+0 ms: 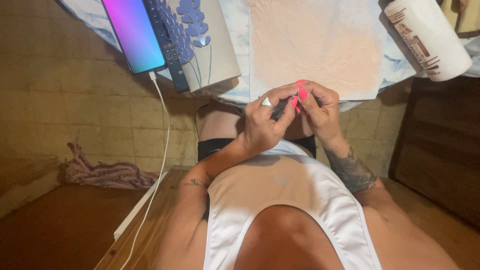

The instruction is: Decorating a white cylindrical object by gluing small purple floral cutouts onto its surface

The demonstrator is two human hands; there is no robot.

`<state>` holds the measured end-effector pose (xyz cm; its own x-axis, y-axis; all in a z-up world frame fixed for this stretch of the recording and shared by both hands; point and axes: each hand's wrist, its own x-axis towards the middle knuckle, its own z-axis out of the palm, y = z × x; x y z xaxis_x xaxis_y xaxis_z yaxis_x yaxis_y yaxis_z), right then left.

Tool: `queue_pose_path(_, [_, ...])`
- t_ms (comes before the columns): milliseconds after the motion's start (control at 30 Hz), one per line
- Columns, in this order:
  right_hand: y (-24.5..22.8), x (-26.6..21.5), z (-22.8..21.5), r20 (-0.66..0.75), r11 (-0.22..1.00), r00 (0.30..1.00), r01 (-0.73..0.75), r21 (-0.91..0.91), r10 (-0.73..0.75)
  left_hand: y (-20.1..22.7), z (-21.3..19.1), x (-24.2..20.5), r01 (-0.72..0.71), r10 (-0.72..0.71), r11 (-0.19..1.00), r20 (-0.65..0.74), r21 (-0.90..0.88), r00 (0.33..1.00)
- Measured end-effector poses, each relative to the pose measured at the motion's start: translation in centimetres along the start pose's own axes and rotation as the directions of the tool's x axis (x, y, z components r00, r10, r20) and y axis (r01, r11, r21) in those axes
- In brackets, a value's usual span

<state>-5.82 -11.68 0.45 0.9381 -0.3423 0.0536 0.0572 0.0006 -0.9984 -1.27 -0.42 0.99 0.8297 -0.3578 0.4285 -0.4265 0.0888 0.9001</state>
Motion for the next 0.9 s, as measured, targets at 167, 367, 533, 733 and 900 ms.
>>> queue_pose_path(167, [1.6,-0.5,-0.3,-0.027,0.977,0.999,-0.036,0.211,0.042,0.7,-0.3,0.5,0.007,-0.005,0.997,0.022,-0.071,1.000])
queue_pose_path(367, [1.7,-0.6,-0.2,-0.023,0.975,0.999,-0.018,0.221,0.024,0.3,-0.3,0.2,-0.001,0.003,0.998,0.028,-0.068,1.000])
queue_pose_path(533, [-1.5,-0.1,1.3,-0.029,0.993,0.999,0.028,0.115,-0.025,0.4,-0.2,0.3,0.015,-0.015,0.999,-0.003,-0.029,1.000])
queue_pose_path(733, [0.9,-0.5,-0.2,0.015,0.990,1.000,0.006,0.142,-0.008,0.8,-0.2,0.6,-0.028,0.028,0.999,-0.015,-0.027,1.000])
queue_pose_path(900, [0.8,-0.2,-0.2,0.061,0.996,0.996,0.060,0.068,-0.064,0.7,-0.4,0.7,-0.023,0.023,0.999,-0.014,-0.036,1.000])
